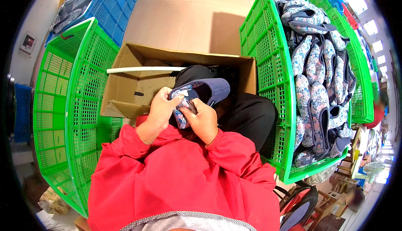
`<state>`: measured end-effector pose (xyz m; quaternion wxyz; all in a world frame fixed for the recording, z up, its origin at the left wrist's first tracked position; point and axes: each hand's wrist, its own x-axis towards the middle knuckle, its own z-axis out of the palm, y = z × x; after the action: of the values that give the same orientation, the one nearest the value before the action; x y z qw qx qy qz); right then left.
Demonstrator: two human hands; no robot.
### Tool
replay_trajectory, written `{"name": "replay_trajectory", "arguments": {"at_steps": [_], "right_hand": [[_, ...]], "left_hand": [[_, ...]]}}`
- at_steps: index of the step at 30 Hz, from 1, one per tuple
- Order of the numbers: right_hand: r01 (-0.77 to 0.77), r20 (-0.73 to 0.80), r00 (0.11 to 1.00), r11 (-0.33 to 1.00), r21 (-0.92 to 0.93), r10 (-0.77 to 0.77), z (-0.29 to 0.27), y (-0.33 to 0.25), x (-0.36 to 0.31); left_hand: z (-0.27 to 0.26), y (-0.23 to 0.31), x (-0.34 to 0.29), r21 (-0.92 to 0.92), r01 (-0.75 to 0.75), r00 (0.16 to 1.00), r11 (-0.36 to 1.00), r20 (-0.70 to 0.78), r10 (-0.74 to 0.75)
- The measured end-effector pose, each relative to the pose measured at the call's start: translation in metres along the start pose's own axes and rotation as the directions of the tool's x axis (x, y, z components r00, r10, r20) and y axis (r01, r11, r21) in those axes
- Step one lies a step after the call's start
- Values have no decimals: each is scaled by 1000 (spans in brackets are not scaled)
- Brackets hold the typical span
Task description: The person sits on the floor and uses scissors to trim loose threads and fabric edges from the heel and sides of floral-patterned slippers. They handle the slippers one at a time, turning them over to access different areas, and place the finished items into a cardboard box.
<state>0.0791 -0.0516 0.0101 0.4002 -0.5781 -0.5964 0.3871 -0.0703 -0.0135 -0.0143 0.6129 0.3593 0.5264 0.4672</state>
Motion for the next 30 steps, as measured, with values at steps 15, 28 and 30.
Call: {"name": "replay_trajectory", "arguments": {"at_steps": [15,28,30], "right_hand": [[-111,-105,972,807,580,209,-32,-5,-20],[-216,-264,910,909,357,320,-36,57,-4],[-223,-248,905,883,414,345,-36,62,-5]], "left_hand": [[8,-2,-21,238,-203,976,950,-23,214],[23,29,-64,154,-95,985,984,159,70],[25,27,-65,149,-108,984,983,156,85]]}}
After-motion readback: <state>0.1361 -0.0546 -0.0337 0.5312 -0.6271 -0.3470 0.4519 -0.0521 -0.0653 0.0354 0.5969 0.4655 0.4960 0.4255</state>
